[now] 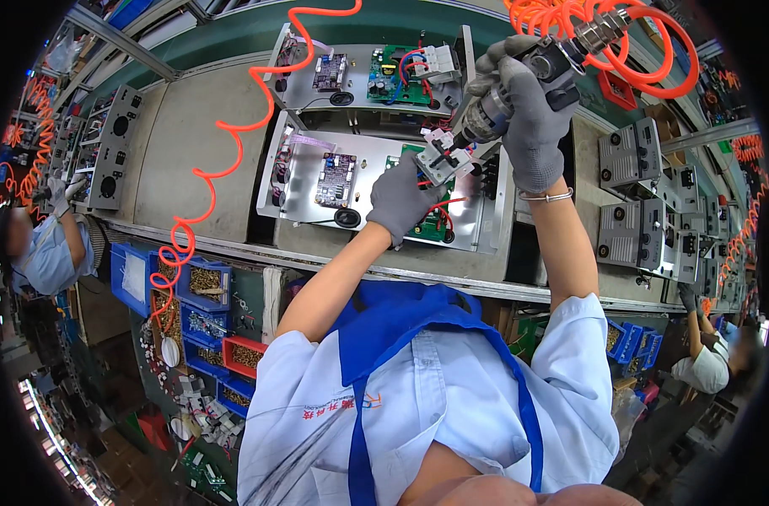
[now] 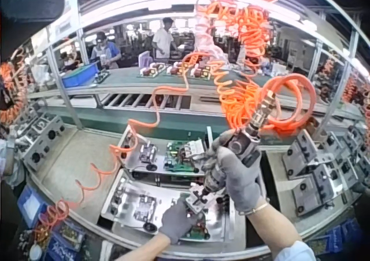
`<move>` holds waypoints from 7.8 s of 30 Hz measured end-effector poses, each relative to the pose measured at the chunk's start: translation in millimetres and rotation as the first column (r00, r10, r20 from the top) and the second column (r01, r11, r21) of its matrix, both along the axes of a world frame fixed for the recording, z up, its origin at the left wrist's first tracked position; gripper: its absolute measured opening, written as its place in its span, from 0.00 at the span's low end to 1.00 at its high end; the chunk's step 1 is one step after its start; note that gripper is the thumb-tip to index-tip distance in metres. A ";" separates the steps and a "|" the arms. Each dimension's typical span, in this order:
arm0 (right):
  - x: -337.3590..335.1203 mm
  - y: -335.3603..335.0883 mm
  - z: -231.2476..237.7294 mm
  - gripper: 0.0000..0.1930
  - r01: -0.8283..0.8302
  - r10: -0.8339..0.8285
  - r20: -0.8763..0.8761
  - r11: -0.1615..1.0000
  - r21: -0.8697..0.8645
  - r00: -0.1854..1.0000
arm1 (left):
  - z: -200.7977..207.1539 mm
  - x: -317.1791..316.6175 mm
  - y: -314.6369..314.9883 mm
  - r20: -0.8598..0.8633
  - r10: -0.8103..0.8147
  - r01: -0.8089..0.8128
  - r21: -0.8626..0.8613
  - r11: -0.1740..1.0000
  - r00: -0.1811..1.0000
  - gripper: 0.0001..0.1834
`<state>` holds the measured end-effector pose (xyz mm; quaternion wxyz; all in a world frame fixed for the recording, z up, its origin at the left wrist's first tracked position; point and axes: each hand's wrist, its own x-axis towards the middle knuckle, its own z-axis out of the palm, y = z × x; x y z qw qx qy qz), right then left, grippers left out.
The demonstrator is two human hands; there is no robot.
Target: The person uses a pneumatic screwdriver to fasten screws onto a metal casing containing a circuit board. They repeatedly pick up the tool, align it with screw holes, and drive screws into the casing while holding the unit steady with their other hand.
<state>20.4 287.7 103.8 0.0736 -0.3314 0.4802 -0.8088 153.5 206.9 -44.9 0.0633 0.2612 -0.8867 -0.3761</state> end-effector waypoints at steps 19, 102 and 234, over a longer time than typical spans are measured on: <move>-24.0 38.1 -4.7 0.25 0.130 0.315 -0.196 0.216 0.968 0.929 | -0.4 -4.4 -0.6 -0.042 -0.087 0.084 -0.070 0.994 0.995 0.31; -7.6 58.7 -62.4 0.19 0.198 0.344 -0.292 0.283 0.939 0.893 | 47.5 7.2 14.9 0.179 -0.126 0.144 -0.093 0.985 0.976 0.43; 176.1 79.1 -124.6 0.21 -0.044 -0.182 0.478 0.905 0.423 0.859 | 33.7 -13.3 -4.3 -0.205 -0.402 0.398 -0.065 0.915 0.892 0.51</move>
